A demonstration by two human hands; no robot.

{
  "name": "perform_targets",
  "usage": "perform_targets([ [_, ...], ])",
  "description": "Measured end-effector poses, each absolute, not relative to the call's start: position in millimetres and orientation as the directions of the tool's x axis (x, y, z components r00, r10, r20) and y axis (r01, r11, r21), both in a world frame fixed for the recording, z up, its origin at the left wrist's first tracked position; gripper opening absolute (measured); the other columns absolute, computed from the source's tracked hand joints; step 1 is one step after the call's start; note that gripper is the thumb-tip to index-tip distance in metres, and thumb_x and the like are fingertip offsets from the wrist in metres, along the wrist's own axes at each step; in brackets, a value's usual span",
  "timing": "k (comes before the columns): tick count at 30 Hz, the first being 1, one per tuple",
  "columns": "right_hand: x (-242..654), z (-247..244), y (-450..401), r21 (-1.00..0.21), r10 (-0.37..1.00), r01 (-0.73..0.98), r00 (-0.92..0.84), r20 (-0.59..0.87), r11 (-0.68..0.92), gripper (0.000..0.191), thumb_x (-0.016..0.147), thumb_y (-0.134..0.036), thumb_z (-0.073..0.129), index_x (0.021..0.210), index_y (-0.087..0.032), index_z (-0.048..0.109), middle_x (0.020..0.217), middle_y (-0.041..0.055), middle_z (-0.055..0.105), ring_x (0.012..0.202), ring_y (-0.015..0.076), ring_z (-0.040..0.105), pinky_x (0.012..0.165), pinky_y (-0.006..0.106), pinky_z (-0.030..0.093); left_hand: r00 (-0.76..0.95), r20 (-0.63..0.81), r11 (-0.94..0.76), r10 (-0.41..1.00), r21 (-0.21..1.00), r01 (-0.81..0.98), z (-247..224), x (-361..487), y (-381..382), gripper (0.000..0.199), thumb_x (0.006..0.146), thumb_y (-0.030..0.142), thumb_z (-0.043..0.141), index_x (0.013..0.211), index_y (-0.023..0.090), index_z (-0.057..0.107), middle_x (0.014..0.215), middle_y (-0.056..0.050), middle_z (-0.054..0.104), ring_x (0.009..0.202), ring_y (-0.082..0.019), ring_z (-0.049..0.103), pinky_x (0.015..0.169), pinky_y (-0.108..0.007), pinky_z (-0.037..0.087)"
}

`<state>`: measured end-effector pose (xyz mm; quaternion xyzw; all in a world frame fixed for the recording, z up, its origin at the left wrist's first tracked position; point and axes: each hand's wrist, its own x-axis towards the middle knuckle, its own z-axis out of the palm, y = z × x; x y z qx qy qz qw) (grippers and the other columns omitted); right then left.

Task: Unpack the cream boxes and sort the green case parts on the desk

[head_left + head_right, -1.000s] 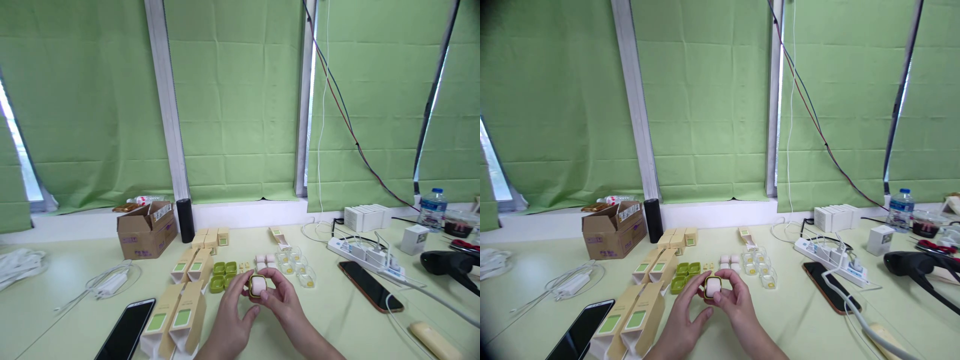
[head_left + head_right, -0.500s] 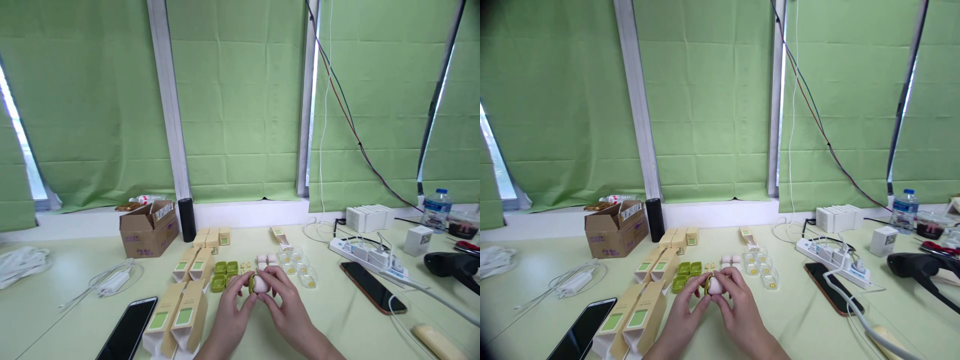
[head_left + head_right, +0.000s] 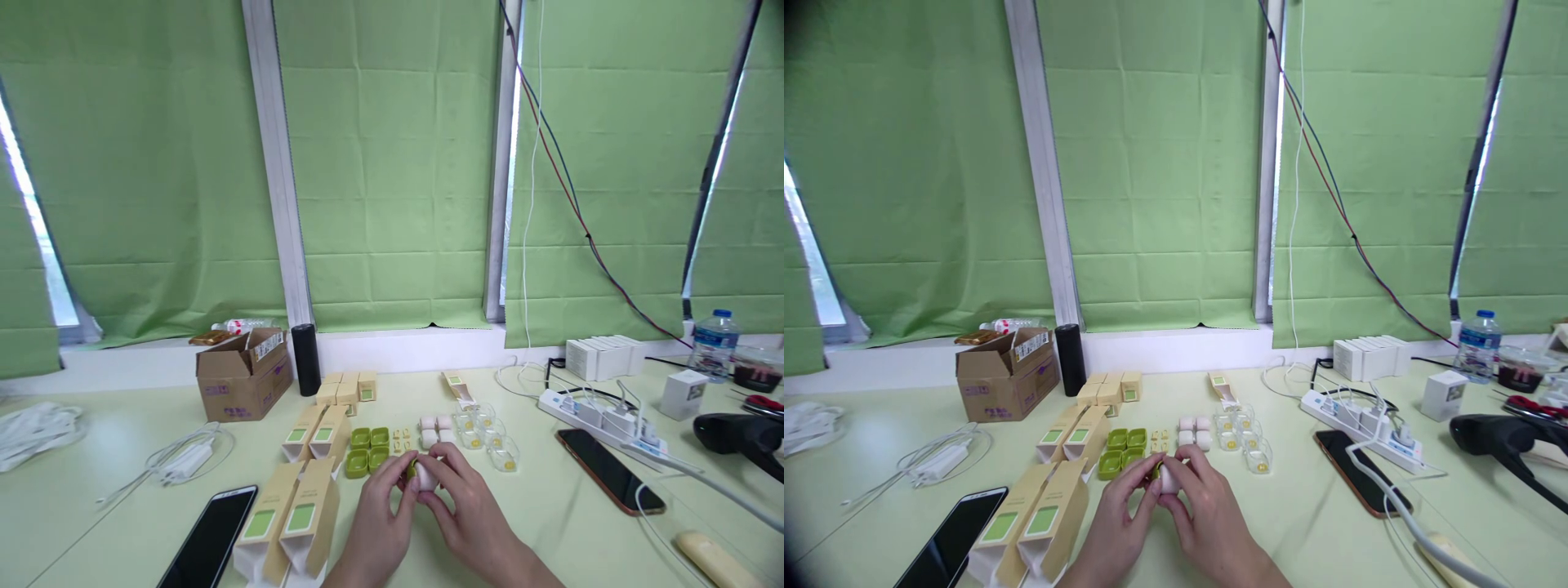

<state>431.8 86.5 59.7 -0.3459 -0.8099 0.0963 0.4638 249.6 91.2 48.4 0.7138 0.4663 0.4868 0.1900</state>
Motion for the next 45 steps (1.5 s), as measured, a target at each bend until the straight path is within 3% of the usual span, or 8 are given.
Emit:
perform_targets([
  [10, 431, 59, 87, -0.435, 0.639, 0.507, -0.351, 0.684, 0.744, 0.049, 0.099, -0.01, 0.05, 0.144, -0.03, 0.054, 0.12, 0.0112, 0.064, 0.096, 0.0259, 0.071, 0.084, 0.04, 0.063, 0.176, 0.564, -0.553, 0.807, 0.616, 0.561, 53, 251, 89, 0.034, 0.102, 0.033, 0.052, 0.13, 0.025, 0.071, 0.125, -0.011, 0.076, 0.116, -0.028, 0.071, 0.103, -0.044, 0.057],
  [16, 423, 54, 88, -0.325, 0.585, 0.581, -0.336, 0.738, 0.746, 0.046, 0.098, -0.008, 0.045, 0.141, -0.024, 0.051, 0.126, 0.015, 0.065, 0.098, 0.0283, 0.072, 0.077, 0.04, 0.063, 0.183, 0.608, -0.569, 0.772, 0.534, 0.625, 50, 252, 90, 0.036, 0.102, 0.026, 0.047, 0.13, 0.022, 0.069, 0.122, -0.012, 0.076, 0.114, -0.028, 0.072, 0.1, -0.044, 0.059],
  [22, 417, 51, 87, -0.27, 0.56, 0.63, -0.321, 0.764, 0.728, 0.044, 0.098, -0.007, 0.043, 0.139, -0.023, 0.05, 0.124, 0.0164, 0.066, 0.095, 0.0286, 0.072, 0.074, 0.04, 0.063, 0.132, 0.622, -0.552, 0.772, 0.554, 0.623, 52, 256, 90, 0.037, 0.101, 0.025, 0.045, 0.127, 0.021, 0.071, 0.121, -0.013, 0.078, 0.112, -0.029, 0.073, 0.098, -0.046, 0.06],
  [26, 419, 52, 87, -0.36, 0.589, 0.567, -0.291, 0.754, 0.741, 0.043, 0.099, -0.009, 0.044, 0.139, -0.024, 0.05, 0.123, 0.015, 0.064, 0.1, 0.0284, 0.07, 0.078, 0.041, 0.064, 0.118, 0.584, -0.54, 0.803, 0.631, 0.557, 59, 253, 88, 0.034, 0.102, 0.031, 0.049, 0.124, 0.024, 0.074, 0.122, -0.012, 0.077, 0.114, -0.029, 0.072, 0.102, -0.047, 0.057],
  [30, 426, 52, 90, -0.513, 0.65, 0.44, -0.256, 0.715, 0.737, 0.044, 0.098, -0.008, 0.046, 0.137, -0.027, 0.053, 0.127, 0.013, 0.061, 0.107, 0.0263, 0.069, 0.089, 0.039, 0.063, 0.204, 0.512, -0.544, 0.834, 0.703, 0.458, 63, 242, 87, 0.041, 0.093, 0.037, 0.067, 0.133, 0.029, 0.07, 0.133, -0.011, 0.073, 0.125, -0.031, 0.066, 0.109, -0.047, 0.053],
  [34, 429, 53, 92, -0.587, 0.676, 0.348, -0.249, 0.693, 0.731, 0.041, 0.098, -0.008, 0.047, 0.134, -0.028, 0.057, 0.124, 0.01, 0.062, 0.111, 0.0253, 0.068, 0.095, 0.038, 0.06, 0.168, 0.445, -0.471, 0.88, 0.767, 0.437, 58, 242, 89, 0.041, 0.09, 0.037, 0.07, 0.13, 0.027, 0.071, 0.129, -0.012, 0.074, 0.116, -0.031, 0.068, 0.105, -0.048, 0.053],
  [40, 426, 51, 94, -0.686, 0.713, 0.206, -0.116, 0.691, 0.698, 0.023, 0.105, -0.027, 0.048, 0.124, -0.026, 0.061, 0.12, 0.0108, 0.062, 0.11, 0.0268, 0.065, 0.094, 0.04, 0.056, 0.076, 0.415, -0.413, 0.907, 0.839, 0.354, 48, 251, 95, 0.044, 0.09, 0.038, 0.07, 0.131, 0.023, 0.069, 0.13, -0.014, 0.073, 0.119, -0.031, 0.067, 0.106, -0.049, 0.052],
  [45, 432, 61, 102, -0.864, 0.895, -0.238, 0.057, 0.443, 0.443, 0.035, 0.103, -0.05, 0.056, 0.124, -0.023, 0.064, 0.105, 0.0088, 0.071, 0.087, 0.0232, 0.067, 0.083, 0.039, 0.056, -0.004, 0.361, -0.35, 0.932, 0.905, 0.241, 49, 247, 101, 0.05, 0.086, 0.041, 0.073, 0.13, 0.02, 0.067, 0.13, -0.015, 0.074, 0.12, -0.032, 0.069, 0.106, -0.05, 0.054],
])
